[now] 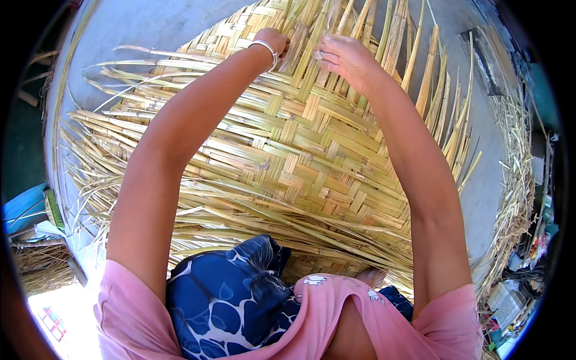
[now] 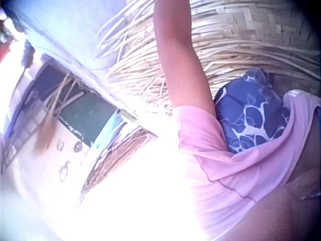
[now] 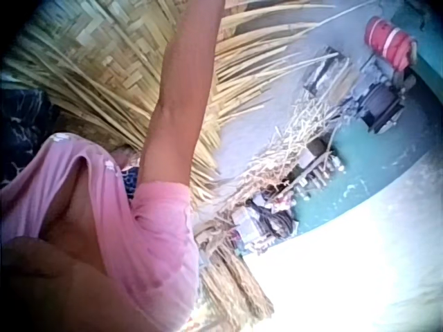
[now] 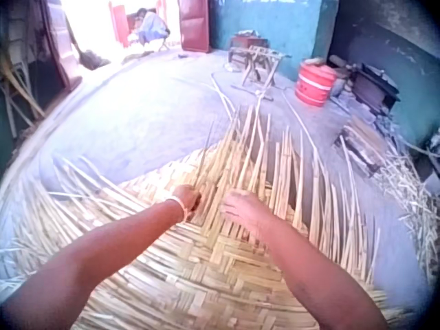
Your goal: The person weaves a large mat using dried palm leaves, interlacing strips by hand while sitting on the floor. The person repeatedly pulls, aligns, and presses the leaf strips to form a tight woven pattern.
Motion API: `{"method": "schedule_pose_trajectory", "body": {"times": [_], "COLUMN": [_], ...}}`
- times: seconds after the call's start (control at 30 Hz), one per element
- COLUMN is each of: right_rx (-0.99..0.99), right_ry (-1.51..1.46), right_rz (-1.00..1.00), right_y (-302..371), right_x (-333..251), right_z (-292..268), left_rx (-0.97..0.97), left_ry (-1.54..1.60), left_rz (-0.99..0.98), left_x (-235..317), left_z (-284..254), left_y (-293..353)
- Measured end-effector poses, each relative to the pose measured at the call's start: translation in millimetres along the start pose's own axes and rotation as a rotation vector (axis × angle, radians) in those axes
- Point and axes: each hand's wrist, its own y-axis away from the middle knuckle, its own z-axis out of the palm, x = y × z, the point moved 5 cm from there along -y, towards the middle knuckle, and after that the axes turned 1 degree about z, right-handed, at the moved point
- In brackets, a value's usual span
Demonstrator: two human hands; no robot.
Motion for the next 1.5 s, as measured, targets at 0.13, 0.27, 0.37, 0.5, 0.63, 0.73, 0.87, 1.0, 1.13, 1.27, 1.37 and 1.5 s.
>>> {"method": "schedule_pose_trajectory", "body": {"times": [0.13,0.27,0.37,0.5,0.63,0.73,0.87,1.0,1.13,1.27,1.37,1.5], "right_rx": [0.069,0.122,0.141,0.158,0.09,0.078,0.068,0.252,0.446,0.599,0.667,0.676], "right_ry": [0.161,0.001,-0.192,-0.152,-0.462,-0.578,-0.597,-0.644,-0.782,-0.781,-0.893,-0.995], "right_rz": [0.058,0.046,0.009,-0.034,-0.093,-0.146,-0.255,-0.33,-0.345,-0.334,-0.281,-0.201], "right_y": [-7.0,-21.9,-29.5,-39.2,-39.8,-31.2,-7.5,27.1,62.0,99.1,111.7,107.2], "right_x": [-3.3,-5.8,-10.9,-9.4,-18.0,-25.0,-17.7,-6.9,28.7,56.8,81.9,103.6], "right_z": [5.7,8.5,7.6,-0.8,-11.9,-17.3,-24.7,-26.2,-49.3,-49.9,-50.4,-58.2], "left_rx": [0.007,-0.094,-0.185,-0.379,-0.596,-0.632,-0.638,-0.596,-0.589,-0.581,-0.53,-0.397], "left_ry": [0.378,0.422,0.405,0.275,0.188,0.102,0.031,-0.109,-0.499,-0.82,-0.924,-1.155], "left_rz": [-0.169,-0.143,-0.094,0.006,0.062,0.075,0.027,0.032,0.116,0.143,0.167,0.259], "left_x": [40.9,44.0,50.3,68.2,71.4,79.2,90.9,101.4,109.8,94.0,88.7,92.9], "left_z": [0.8,-4.1,-6.9,-3.4,-7.0,-8.6,-7.6,-11.4,-14.9,-18.7,-13.0,-0.2], "left_y": [55.4,62.3,62.2,58.7,51.2,52.2,62.7,67.0,69.0,61.1,66.4,71.0]}}
